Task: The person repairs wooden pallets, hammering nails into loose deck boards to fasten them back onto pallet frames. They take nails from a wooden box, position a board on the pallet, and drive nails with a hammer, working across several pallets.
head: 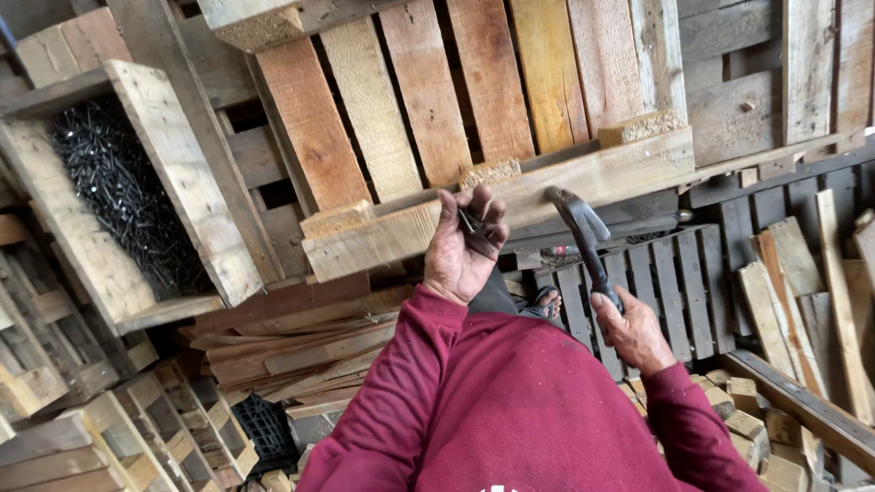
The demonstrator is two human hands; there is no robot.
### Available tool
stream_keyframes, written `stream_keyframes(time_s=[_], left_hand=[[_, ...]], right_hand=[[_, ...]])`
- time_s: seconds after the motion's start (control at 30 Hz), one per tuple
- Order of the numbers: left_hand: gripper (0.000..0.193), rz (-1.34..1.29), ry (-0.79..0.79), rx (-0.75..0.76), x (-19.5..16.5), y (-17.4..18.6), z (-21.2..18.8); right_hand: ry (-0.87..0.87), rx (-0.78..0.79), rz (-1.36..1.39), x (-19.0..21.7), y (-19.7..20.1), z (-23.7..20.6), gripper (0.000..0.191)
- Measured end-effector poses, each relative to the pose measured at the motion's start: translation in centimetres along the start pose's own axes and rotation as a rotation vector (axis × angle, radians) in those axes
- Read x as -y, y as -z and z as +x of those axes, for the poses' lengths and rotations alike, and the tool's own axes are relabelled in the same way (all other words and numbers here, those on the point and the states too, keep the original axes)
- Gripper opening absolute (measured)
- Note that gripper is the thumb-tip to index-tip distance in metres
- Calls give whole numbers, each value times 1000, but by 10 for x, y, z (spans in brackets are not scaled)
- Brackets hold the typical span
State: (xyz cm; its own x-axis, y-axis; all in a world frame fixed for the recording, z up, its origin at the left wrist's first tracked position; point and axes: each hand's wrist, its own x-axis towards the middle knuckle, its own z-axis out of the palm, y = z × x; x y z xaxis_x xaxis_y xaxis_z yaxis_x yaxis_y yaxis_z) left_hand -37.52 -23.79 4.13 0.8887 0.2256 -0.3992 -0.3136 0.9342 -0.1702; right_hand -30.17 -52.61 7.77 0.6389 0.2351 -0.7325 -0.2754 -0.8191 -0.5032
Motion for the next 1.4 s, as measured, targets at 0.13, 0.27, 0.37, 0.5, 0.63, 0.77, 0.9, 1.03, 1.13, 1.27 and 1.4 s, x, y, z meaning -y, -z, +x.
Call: stream_keyframes(time_s=[0.13, 0.27, 0.37, 0.5, 0.63, 0.77, 0.9, 1.03, 1.13, 1.27, 1.4], left_hand=[[28, -48, 3, 136, 49, 9, -11], [30, -139, 5, 123, 97, 25, -20], [34, -47, -3, 67, 123, 38, -30], [36, 380, -144, -278, 137, 55, -42], [37, 494, -113, -387, 130, 72, -50], [25, 451, -117, -283, 115, 80, -49], [14, 420, -191, -177, 111, 75, -44], [19, 395, -241, -183, 126, 63, -45], [24, 373, -238, -127, 142, 54, -49], [29, 386, -249, -95, 159, 44, -54], [35, 432, -248, -118, 171, 42, -58]], right_hand=[[63, 52, -78, -10, 15, 3, 43], [76, 127, 66, -15, 21, -1, 41], [132, 182, 191, -17, 21, -4, 41], [15, 258, 435, -19, 19, -10, 43], [-29, 278, 578, -18, 10, -16, 30], [13, 188, 566, -14, -8, -24, 29], [146, 134, 571, -10, -21, -33, 29], [309, 93, 714, -8, -27, -37, 29], [413, 52, 743, -9, -28, -37, 29], [441, 31, 766, -14, -24, -35, 27], [419, 34, 800, -21, -17, -31, 23]])
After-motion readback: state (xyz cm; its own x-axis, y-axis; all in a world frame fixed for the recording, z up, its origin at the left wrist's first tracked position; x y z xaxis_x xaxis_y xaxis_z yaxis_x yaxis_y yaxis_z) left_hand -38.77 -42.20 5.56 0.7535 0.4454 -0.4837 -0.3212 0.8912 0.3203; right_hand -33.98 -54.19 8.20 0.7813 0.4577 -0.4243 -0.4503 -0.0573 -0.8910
